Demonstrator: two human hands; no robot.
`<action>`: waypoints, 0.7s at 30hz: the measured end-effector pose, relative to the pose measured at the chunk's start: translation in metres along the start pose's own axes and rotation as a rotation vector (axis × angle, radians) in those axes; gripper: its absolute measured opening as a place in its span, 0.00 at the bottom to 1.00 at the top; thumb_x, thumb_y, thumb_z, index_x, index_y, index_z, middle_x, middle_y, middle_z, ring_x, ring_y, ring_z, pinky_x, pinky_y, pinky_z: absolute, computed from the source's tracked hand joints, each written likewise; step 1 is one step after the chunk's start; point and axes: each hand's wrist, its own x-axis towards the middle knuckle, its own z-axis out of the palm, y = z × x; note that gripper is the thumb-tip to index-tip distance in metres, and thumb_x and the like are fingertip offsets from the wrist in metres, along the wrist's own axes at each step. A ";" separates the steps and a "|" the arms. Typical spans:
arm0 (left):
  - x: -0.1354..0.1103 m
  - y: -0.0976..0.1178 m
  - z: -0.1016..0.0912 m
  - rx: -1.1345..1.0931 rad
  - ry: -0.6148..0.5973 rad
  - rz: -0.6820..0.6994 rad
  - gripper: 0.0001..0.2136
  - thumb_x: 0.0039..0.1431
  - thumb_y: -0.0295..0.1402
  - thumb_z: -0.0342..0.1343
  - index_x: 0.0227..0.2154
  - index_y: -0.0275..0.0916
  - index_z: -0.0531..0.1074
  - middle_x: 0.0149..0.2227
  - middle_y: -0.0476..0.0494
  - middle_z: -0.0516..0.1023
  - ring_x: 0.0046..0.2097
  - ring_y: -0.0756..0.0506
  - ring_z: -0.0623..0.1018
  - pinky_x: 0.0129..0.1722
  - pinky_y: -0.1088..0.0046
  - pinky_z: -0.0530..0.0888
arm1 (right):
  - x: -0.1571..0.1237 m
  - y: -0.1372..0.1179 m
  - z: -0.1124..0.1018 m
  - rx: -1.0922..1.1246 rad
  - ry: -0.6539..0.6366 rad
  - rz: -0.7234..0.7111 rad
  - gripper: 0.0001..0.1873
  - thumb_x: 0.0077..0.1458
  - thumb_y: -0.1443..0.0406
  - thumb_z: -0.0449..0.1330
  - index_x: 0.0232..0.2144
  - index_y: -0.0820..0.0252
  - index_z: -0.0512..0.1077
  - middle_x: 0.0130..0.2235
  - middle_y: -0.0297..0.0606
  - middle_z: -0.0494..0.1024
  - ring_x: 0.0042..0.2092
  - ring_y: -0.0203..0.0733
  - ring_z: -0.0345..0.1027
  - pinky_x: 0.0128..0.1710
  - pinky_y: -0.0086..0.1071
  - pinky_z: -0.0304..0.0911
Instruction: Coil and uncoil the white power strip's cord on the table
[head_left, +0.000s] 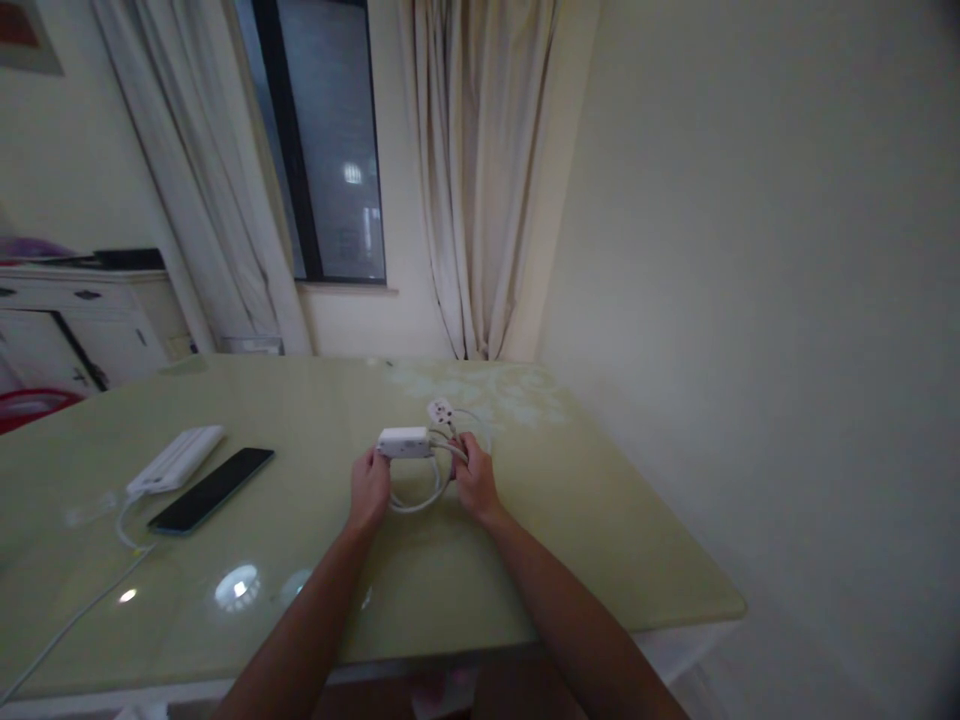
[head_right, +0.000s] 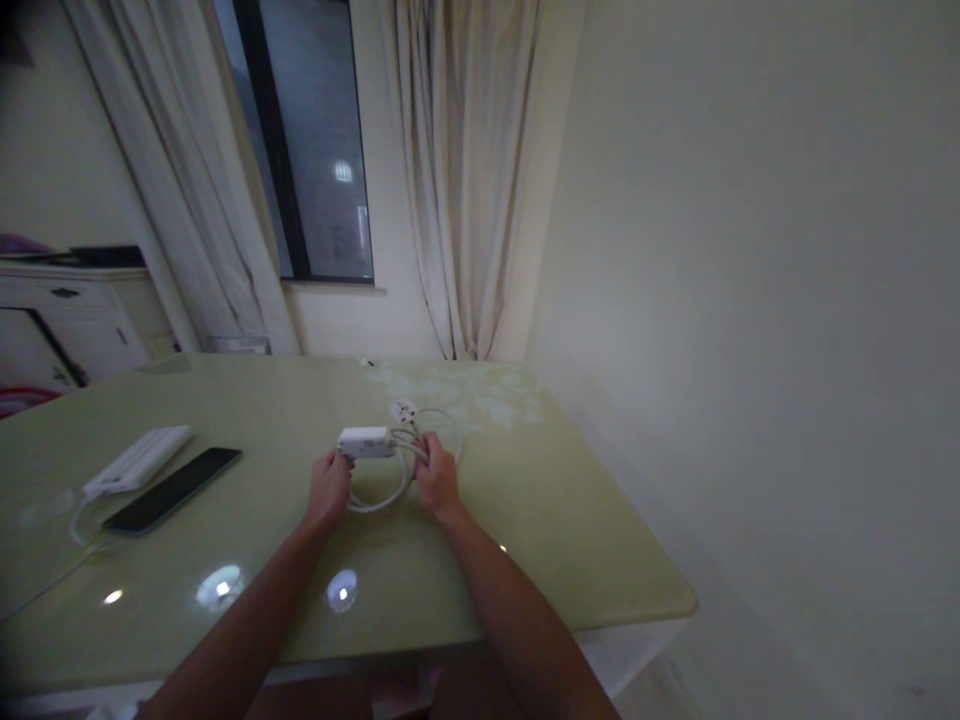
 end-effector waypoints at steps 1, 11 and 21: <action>0.001 -0.001 0.001 -0.015 -0.001 -0.039 0.20 0.56 0.51 0.47 0.20 0.40 0.67 0.21 0.47 0.68 0.27 0.46 0.67 0.26 0.72 0.61 | 0.000 0.001 0.001 0.032 -0.012 0.021 0.06 0.61 0.61 0.53 0.34 0.55 0.69 0.26 0.30 0.70 0.28 0.38 0.66 0.29 0.28 0.58; 0.003 0.007 0.008 -0.534 -0.033 -0.441 0.28 0.62 0.58 0.43 0.38 0.37 0.75 0.30 0.44 0.77 0.27 0.47 0.74 0.27 0.72 0.68 | 0.008 0.005 0.007 0.364 -0.153 0.232 0.18 0.43 0.52 0.70 0.29 0.58 0.71 0.25 0.30 0.71 0.27 0.36 0.64 0.27 0.28 0.57; 0.004 0.006 0.002 -0.588 -0.084 -0.438 0.15 0.52 0.41 0.57 0.38 0.39 0.79 0.41 0.44 0.82 0.39 0.45 0.79 0.29 0.75 0.70 | 0.013 -0.003 -0.006 0.526 -0.168 0.291 0.28 0.32 0.50 0.77 0.23 0.57 0.65 0.22 0.24 0.64 0.24 0.31 0.56 0.26 0.27 0.55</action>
